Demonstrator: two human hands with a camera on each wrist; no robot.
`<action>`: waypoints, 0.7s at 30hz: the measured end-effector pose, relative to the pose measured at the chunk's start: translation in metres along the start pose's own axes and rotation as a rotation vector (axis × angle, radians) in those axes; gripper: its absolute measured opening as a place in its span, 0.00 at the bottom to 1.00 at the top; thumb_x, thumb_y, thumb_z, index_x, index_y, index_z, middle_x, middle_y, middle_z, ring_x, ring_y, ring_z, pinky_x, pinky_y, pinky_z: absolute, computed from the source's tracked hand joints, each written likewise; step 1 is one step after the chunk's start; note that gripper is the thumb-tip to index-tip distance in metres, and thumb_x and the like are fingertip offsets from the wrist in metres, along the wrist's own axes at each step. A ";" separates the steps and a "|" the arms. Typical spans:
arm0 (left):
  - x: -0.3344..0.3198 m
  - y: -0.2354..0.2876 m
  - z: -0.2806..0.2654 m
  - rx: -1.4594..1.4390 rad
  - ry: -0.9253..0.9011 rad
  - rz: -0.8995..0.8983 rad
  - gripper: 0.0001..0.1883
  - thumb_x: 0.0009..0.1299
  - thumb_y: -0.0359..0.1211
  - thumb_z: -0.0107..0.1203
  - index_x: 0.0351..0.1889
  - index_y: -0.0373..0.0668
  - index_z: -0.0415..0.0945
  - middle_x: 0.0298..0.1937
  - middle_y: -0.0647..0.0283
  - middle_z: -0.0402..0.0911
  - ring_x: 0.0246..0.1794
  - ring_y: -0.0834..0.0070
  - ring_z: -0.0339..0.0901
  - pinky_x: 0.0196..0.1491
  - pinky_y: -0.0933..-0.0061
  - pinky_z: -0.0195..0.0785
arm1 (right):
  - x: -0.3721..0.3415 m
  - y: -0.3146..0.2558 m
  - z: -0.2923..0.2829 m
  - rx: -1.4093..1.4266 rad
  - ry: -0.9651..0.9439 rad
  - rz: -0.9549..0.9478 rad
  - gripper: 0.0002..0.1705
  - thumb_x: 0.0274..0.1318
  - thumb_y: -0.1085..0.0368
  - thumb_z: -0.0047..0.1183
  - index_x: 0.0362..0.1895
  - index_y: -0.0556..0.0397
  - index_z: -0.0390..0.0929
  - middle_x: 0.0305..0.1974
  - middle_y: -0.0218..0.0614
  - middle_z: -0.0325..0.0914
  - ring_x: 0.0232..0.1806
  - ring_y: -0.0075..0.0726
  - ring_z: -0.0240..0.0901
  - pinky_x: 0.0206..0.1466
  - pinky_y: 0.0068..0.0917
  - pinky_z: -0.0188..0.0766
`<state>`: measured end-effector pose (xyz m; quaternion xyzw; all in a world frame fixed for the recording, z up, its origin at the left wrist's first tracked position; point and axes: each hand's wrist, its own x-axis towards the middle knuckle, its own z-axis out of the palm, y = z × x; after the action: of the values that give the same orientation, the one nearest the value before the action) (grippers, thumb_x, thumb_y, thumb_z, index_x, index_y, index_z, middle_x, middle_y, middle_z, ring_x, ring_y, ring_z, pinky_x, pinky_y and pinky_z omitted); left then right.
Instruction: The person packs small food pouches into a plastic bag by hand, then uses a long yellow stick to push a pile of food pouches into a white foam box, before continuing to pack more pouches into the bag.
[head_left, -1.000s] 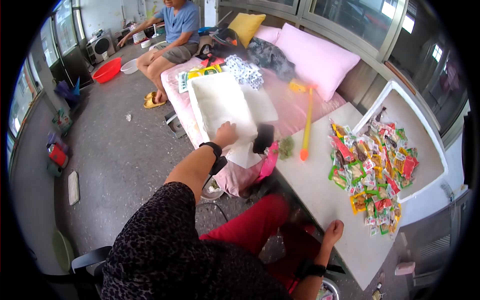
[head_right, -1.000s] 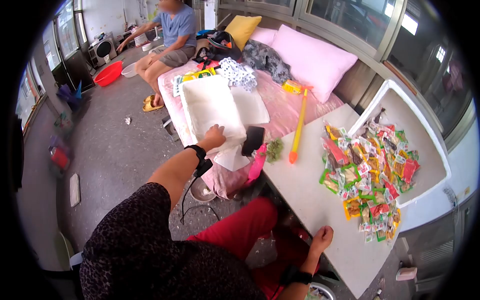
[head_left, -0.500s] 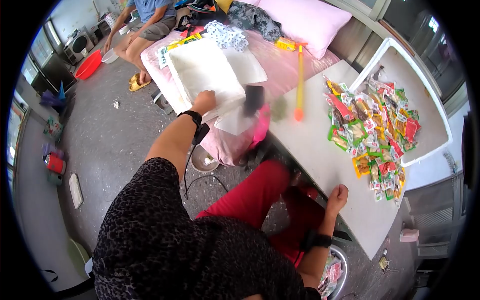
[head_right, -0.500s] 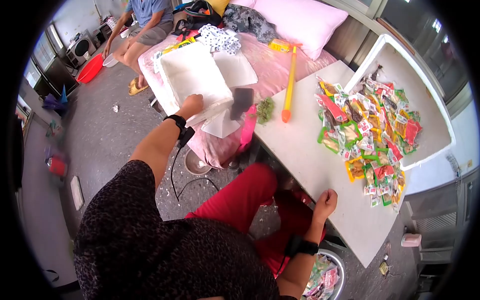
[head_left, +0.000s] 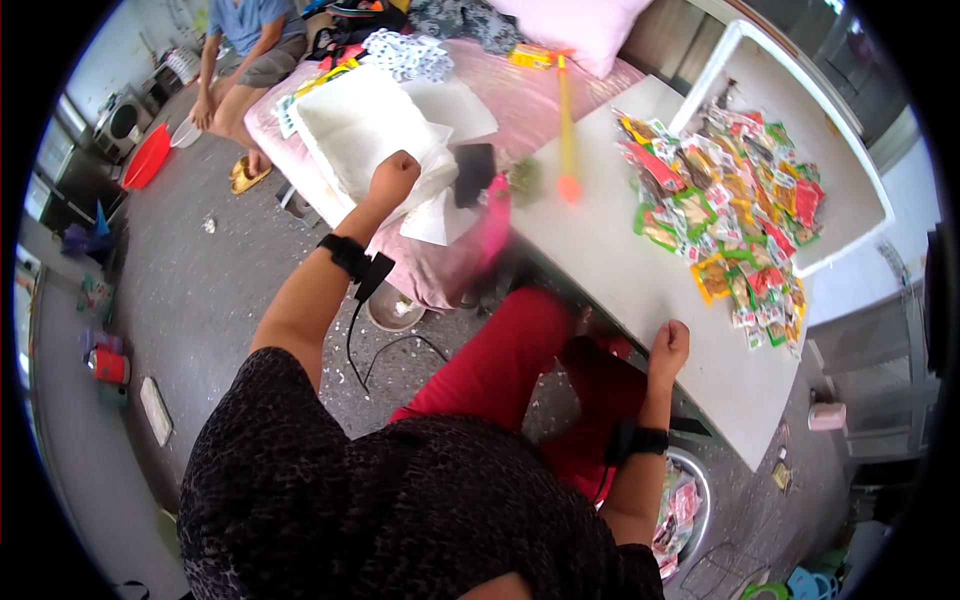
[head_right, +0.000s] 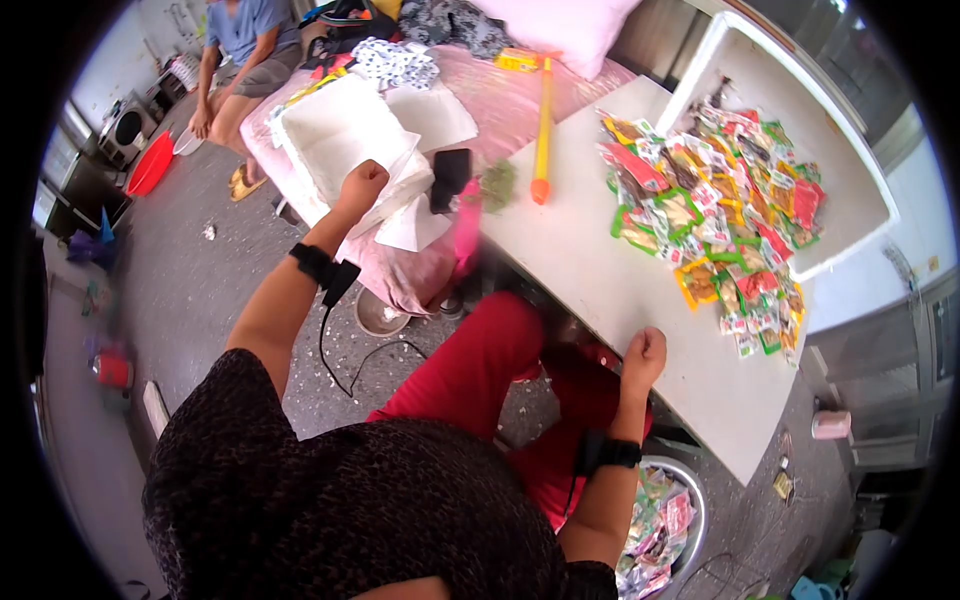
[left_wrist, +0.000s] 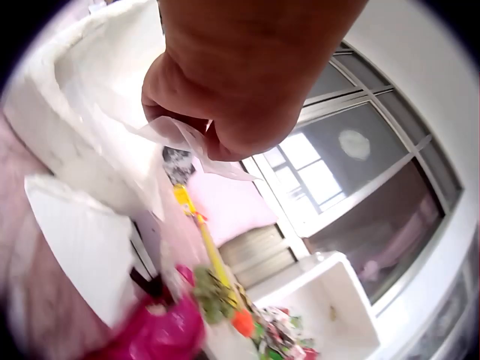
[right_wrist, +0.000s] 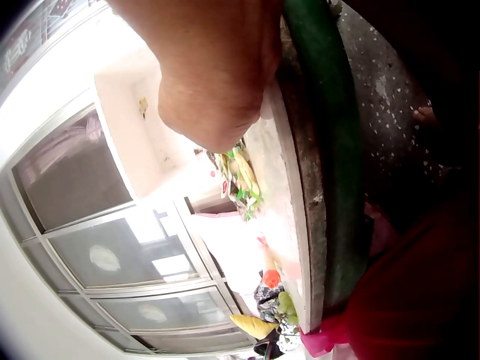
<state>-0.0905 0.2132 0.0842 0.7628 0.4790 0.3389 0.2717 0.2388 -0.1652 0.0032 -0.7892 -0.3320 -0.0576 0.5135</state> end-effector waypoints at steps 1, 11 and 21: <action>-0.010 0.011 0.007 -0.116 -0.036 0.013 0.07 0.55 0.31 0.47 0.26 0.38 0.71 0.21 0.59 0.73 0.23 0.72 0.70 0.28 0.73 0.62 | 0.001 -0.003 -0.001 -0.010 -0.002 -0.016 0.07 0.47 0.70 0.46 0.32 0.60 0.69 0.28 0.36 0.69 0.30 0.27 0.65 0.36 0.22 0.64; -0.135 0.127 0.131 -0.645 -0.468 0.080 0.04 0.57 0.28 0.47 0.22 0.37 0.69 0.20 0.66 0.70 0.22 0.83 0.65 0.26 0.80 0.61 | -0.009 -0.107 0.016 0.653 -0.331 0.449 0.10 0.47 0.66 0.49 0.35 0.56 0.68 0.28 0.29 0.68 0.27 0.20 0.63 0.28 0.16 0.62; -0.156 0.149 0.162 -1.088 -0.826 -0.320 0.02 0.59 0.28 0.46 0.25 0.40 0.67 0.18 0.67 0.68 0.17 0.82 0.64 0.20 0.83 0.58 | -0.013 -0.112 0.025 0.890 -0.430 0.597 0.04 0.48 0.66 0.45 0.30 0.52 0.69 0.27 0.28 0.71 0.28 0.22 0.67 0.29 0.17 0.63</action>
<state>0.0686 -0.0026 0.0537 0.5050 0.2055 0.1687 0.8211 0.1574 -0.1222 0.0721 -0.5505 -0.1842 0.3967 0.7111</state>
